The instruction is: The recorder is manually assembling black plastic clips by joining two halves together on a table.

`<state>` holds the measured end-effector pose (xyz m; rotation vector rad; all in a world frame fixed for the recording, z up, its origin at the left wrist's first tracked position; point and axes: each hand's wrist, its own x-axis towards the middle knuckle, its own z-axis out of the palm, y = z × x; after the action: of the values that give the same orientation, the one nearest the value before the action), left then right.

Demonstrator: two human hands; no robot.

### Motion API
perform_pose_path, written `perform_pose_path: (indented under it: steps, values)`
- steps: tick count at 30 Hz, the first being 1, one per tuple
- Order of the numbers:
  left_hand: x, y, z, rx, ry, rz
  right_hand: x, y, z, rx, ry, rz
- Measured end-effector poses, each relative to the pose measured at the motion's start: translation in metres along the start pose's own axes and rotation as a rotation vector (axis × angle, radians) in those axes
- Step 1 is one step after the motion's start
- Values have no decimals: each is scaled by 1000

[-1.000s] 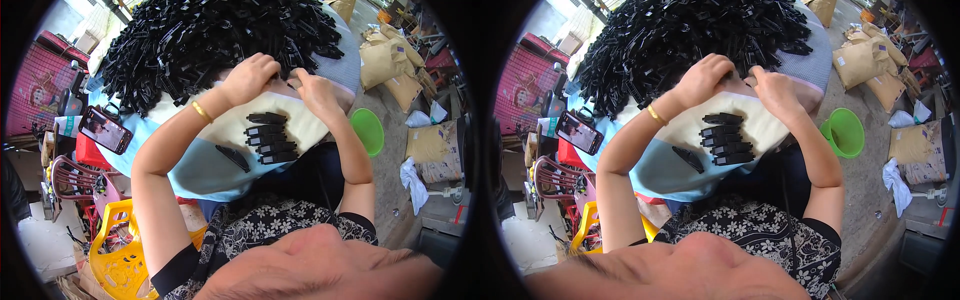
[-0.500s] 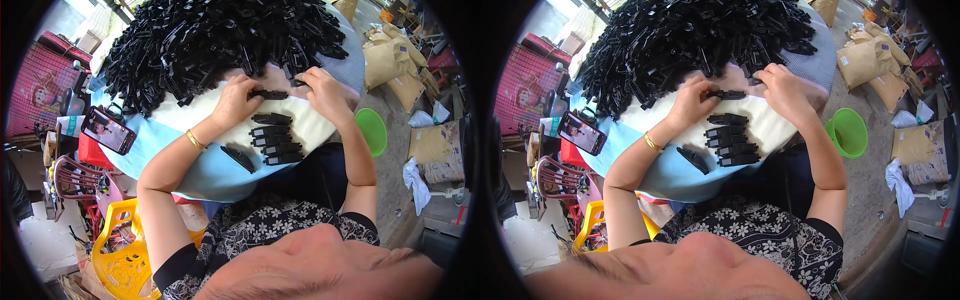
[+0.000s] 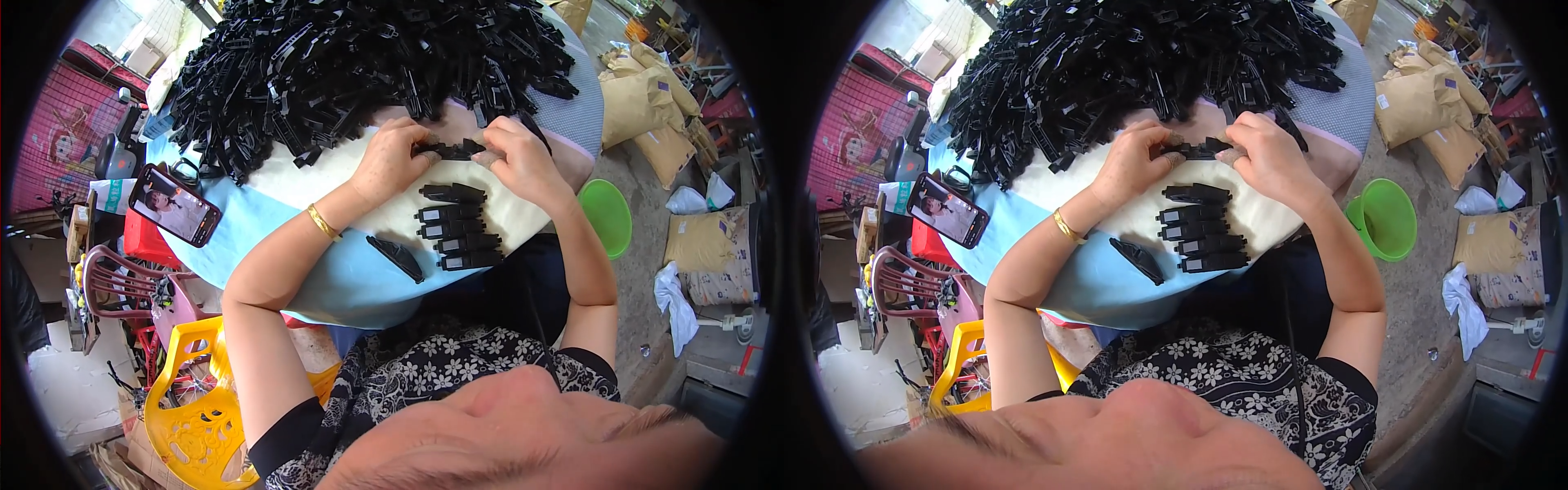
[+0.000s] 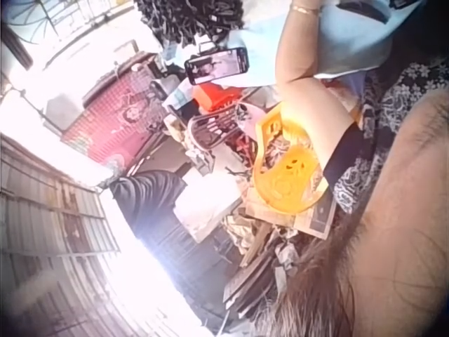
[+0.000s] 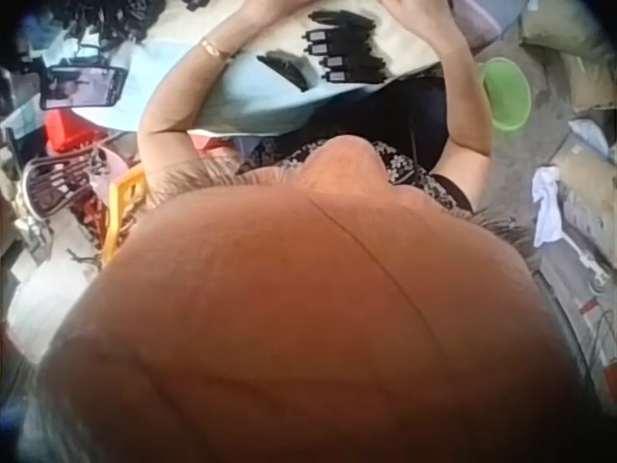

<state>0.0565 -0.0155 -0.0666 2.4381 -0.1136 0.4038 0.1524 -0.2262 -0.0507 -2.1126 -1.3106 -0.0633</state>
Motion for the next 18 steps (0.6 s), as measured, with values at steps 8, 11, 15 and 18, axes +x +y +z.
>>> perform_pose_path:
  steps: [8, 11, 15, 18]
  values:
    - [3, 2, 0, 17, 19, 76, 4, -1, -6, -191, 8, -148]
    - [5, 2, -1, -118, -33, 5, 12, -4, 13, -73, 65, -236]
    - [5, 0, 1, -109, -10, 60, 7, -7, 15, -84, 70, -187]
    - [3, -1, -1, -200, -112, 26, 1, 2, 8, -35, 5, -155]
